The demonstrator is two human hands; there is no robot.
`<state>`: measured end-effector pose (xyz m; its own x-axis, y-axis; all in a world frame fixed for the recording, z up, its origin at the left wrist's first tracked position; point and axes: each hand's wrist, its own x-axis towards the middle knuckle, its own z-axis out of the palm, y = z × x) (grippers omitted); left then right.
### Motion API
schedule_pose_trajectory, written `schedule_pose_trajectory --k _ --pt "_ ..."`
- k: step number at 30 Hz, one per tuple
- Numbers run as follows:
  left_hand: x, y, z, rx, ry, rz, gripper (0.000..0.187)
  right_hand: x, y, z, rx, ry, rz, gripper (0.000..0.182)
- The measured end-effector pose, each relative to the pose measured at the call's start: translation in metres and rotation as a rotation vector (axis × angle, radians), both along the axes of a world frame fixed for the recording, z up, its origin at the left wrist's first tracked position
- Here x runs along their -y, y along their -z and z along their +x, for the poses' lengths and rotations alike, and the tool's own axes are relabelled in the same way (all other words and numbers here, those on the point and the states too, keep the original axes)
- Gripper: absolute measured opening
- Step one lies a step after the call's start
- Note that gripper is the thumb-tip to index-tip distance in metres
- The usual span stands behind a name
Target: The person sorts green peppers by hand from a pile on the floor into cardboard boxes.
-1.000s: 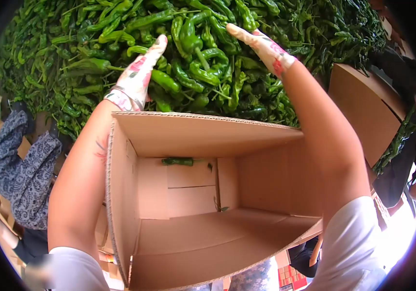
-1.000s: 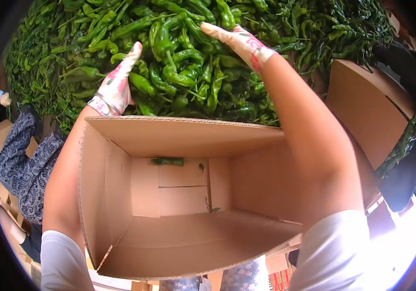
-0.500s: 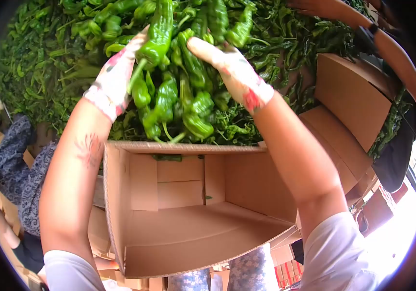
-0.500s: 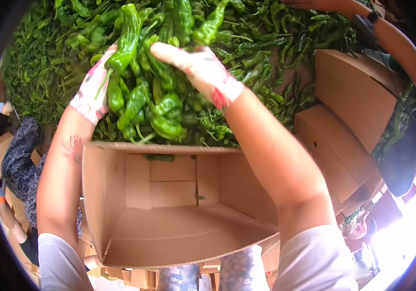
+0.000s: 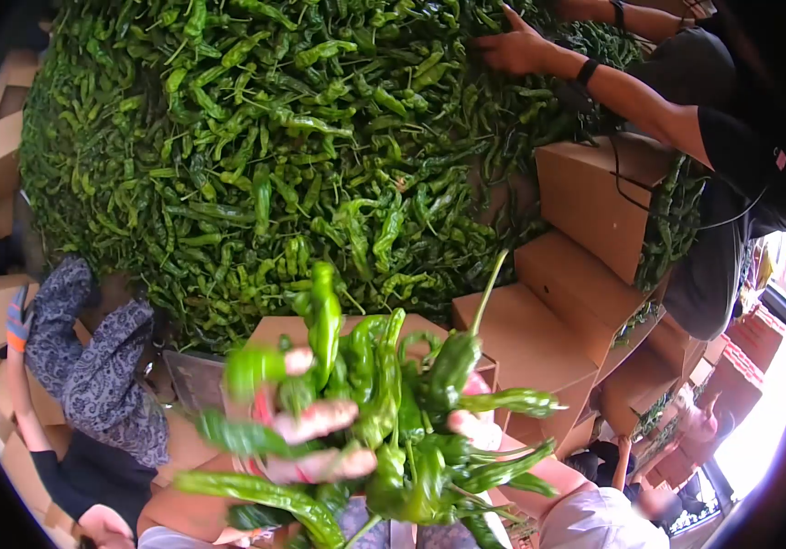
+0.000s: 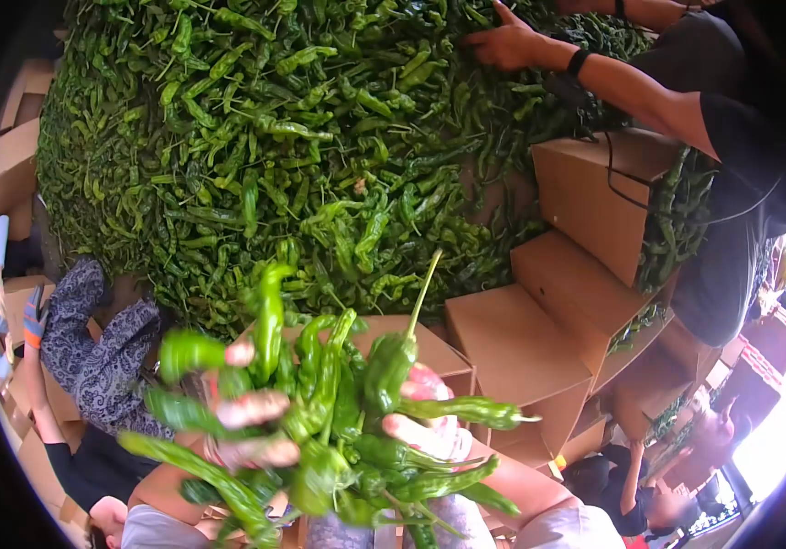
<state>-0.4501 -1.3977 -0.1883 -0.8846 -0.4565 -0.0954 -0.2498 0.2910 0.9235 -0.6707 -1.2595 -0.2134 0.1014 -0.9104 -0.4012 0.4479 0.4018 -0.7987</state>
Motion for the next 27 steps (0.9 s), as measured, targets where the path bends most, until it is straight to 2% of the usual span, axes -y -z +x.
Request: schedule_pose_trajectory --k 1,2,4,5,6,8,9,10,12,13,14,16,17,18,20,21,23,24,26,27 --pt "-0.01 -0.007 0.032 -0.002 0.033 -0.05 0.039 0.004 -0.001 0.015 -0.104 -0.013 -0.03 0.036" --pt "-0.017 -0.009 0.024 0.0 0.083 -0.107 0.038 -0.007 -0.003 0.012 -0.203 -0.01 -0.067 0.036" --pt "-0.032 -0.01 0.024 0.006 0.183 -0.228 0.037 -0.026 0.018 0.013 -0.647 -0.214 -0.251 0.035" --pt "-0.037 -0.01 0.03 0.012 0.232 -0.288 0.036 -0.029 0.024 0.015 -0.889 -0.355 -0.454 0.045" --pt "-0.042 -0.009 0.035 0.019 0.281 -0.348 0.035 -0.035 0.044 0.021 -0.766 -0.409 -0.343 0.052" --pt "-0.07 0.005 0.05 0.254 0.266 -0.413 0.049 -0.031 0.032 0.024 -1.033 -0.62 -0.26 0.059" --pt "-0.062 0.007 0.058 0.396 0.442 -0.367 0.057 -0.035 0.033 0.026 -1.028 -0.855 -0.082 0.062" --pt "-0.047 0.0 0.058 0.612 0.428 0.028 0.058 -0.038 0.038 0.025 -1.058 -0.931 -0.057 0.06" --pt "-0.058 0.007 0.062 1.034 0.47 -0.032 0.052 -0.038 0.022 0.025 -1.093 -0.945 0.087 0.06" --pt "-0.057 0.004 0.068 1.026 0.402 -0.132 0.062 -0.044 0.015 0.023 -1.097 -0.868 0.119 0.056" --pt "-0.053 0.002 0.066 1.026 0.392 -0.145 0.062 -0.041 0.006 0.018 -0.964 -0.784 0.131 0.056" --pt "-0.033 -0.015 0.052 1.126 0.453 0.442 0.063 -0.044 -0.01 0.01 -0.674 -0.821 0.002 0.065" --pt "-0.039 -0.024 0.055 1.048 0.467 0.361 0.06 -0.048 -0.023 0.017 -0.806 -0.972 -0.054 0.071" --pt "-0.052 -0.036 0.061 0.97 0.482 0.279 0.058 -0.062 -0.022 0.022 -0.965 -0.911 -0.277 0.052" --pt "-0.068 -0.042 0.069 1.026 0.581 0.126 0.047 -0.068 -0.01 0.026 -0.959 -1.207 -0.085 0.027" --pt "-0.083 -0.024 0.089 0.984 0.48 0.074 0.036 -0.048 -0.014 0.02 -0.996 -1.192 -0.121 0.027" --pt "-0.046 -0.044 0.077 1.048 0.442 0.006 0.033 -0.014 -0.041 0.016 -1.11 -1.114 -0.219 0.016" --pt "-0.029 -0.057 0.069 1.108 0.428 -0.029 0.029 0.02 -0.06 0.006 -1.081 -1.137 -0.215 0.012" --pt "0.002 -0.089 0.057 1.037 0.335 -0.088 0.027 0.068 -0.091 -0.012 -1.087 -1.14 -0.255 0.011" --pt "0.014 -0.107 0.05 1.018 0.265 -0.074 0.028 0.08 -0.095 -0.019 -1.135 -1.035 -0.318 0.012"
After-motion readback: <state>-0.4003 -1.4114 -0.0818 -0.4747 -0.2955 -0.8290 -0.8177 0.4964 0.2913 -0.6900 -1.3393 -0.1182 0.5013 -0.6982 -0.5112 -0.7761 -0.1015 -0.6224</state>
